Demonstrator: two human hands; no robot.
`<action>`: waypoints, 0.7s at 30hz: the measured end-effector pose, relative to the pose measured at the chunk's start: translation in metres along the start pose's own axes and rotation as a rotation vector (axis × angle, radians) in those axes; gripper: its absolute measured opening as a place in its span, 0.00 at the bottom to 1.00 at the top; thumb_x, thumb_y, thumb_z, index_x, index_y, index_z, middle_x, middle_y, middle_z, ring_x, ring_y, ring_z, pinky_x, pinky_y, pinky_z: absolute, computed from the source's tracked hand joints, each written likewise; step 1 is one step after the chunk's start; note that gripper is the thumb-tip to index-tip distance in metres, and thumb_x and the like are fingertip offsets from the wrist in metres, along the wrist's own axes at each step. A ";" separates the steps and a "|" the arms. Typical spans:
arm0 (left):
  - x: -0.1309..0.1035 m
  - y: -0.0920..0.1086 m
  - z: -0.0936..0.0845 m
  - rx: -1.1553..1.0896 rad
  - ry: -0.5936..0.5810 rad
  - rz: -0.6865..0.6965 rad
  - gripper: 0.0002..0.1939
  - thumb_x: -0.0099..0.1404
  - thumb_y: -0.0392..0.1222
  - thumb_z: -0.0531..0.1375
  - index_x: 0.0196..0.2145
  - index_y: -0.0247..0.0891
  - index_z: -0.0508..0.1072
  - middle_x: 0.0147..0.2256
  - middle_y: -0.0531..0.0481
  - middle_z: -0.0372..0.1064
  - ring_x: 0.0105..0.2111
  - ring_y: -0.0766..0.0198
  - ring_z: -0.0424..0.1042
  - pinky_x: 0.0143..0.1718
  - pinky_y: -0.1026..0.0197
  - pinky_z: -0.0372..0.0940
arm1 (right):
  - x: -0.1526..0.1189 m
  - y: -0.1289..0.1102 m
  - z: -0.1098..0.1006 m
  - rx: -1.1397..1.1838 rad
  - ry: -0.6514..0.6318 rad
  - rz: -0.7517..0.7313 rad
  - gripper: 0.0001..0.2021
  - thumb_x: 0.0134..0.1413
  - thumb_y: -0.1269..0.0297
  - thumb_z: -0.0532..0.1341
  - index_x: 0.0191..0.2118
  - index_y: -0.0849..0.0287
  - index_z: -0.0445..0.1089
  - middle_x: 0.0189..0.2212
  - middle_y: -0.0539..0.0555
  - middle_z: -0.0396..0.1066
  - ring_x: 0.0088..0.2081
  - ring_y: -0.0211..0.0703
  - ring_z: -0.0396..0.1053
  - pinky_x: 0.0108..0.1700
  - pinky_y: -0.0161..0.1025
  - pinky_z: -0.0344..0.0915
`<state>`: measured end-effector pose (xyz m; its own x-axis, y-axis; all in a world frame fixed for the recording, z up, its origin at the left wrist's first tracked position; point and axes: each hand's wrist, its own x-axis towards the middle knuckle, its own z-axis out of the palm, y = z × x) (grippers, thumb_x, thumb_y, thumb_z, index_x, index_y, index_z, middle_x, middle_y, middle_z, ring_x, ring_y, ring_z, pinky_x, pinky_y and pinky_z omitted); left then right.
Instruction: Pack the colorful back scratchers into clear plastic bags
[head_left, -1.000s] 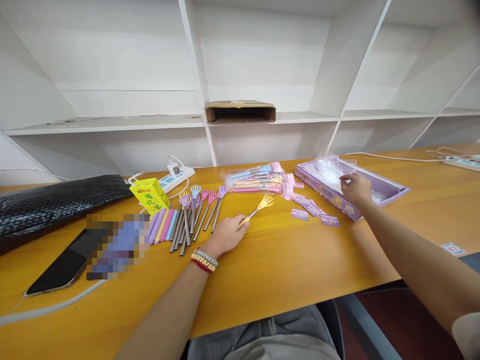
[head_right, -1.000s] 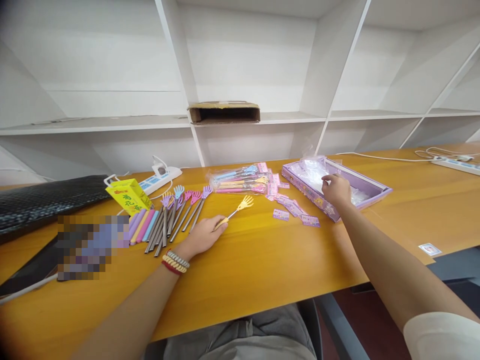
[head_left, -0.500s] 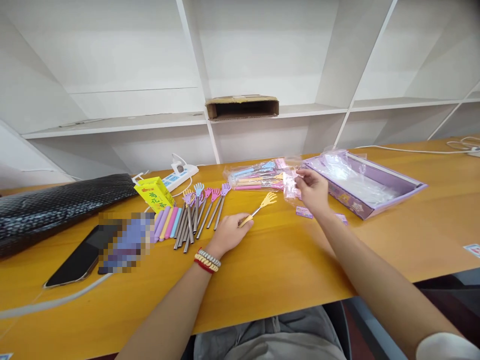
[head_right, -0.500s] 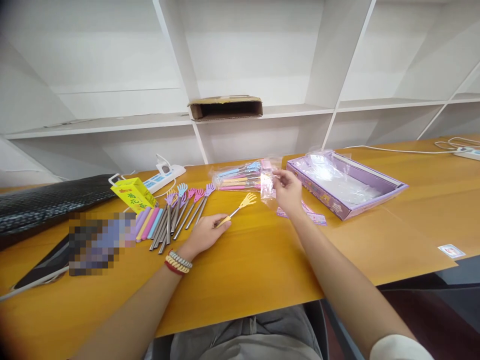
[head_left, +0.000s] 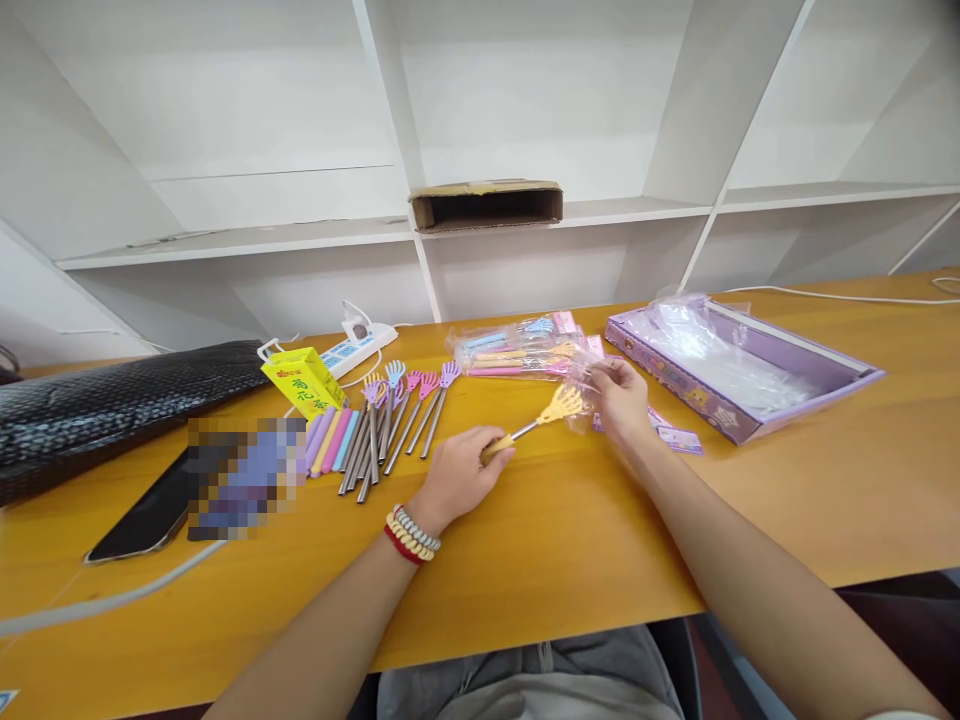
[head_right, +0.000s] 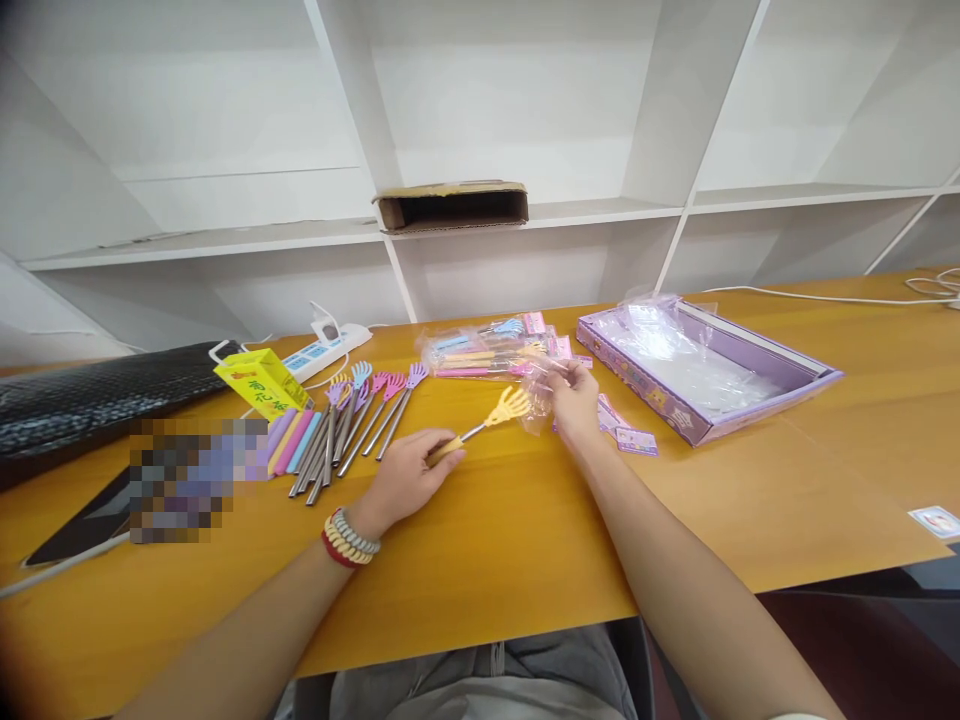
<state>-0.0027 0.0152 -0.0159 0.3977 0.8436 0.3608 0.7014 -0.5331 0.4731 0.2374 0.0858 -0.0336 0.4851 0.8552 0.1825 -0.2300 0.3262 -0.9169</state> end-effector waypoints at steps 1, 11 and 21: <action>-0.001 0.001 0.001 0.006 -0.022 0.010 0.12 0.64 0.48 0.52 0.38 0.40 0.70 0.36 0.49 0.71 0.35 0.62 0.68 0.36 0.62 0.59 | -0.001 -0.001 0.002 0.029 0.017 -0.001 0.09 0.38 0.66 0.63 0.28 0.59 0.63 0.26 0.46 0.68 0.27 0.34 0.68 0.30 0.33 0.68; 0.002 -0.001 0.001 0.071 -0.072 -0.066 0.12 0.64 0.48 0.52 0.36 0.41 0.71 0.33 0.50 0.71 0.34 0.62 0.68 0.36 0.62 0.59 | -0.016 -0.016 0.017 0.378 -0.041 0.241 0.09 0.41 0.71 0.63 0.32 0.59 0.65 0.26 0.48 0.72 0.27 0.36 0.71 0.28 0.35 0.71; 0.002 -0.002 0.002 0.063 -0.047 -0.075 0.16 0.65 0.49 0.50 0.39 0.41 0.74 0.31 0.49 0.69 0.32 0.63 0.67 0.36 0.62 0.59 | -0.018 -0.016 0.013 0.423 -0.139 0.306 0.03 0.48 0.71 0.62 0.32 0.59 0.67 0.30 0.50 0.74 0.35 0.37 0.73 0.40 0.37 0.73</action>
<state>-0.0022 0.0178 -0.0180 0.3688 0.8841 0.2869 0.7659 -0.4640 0.4451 0.2210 0.0705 -0.0175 0.2329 0.9725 0.0015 -0.6771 0.1633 -0.7176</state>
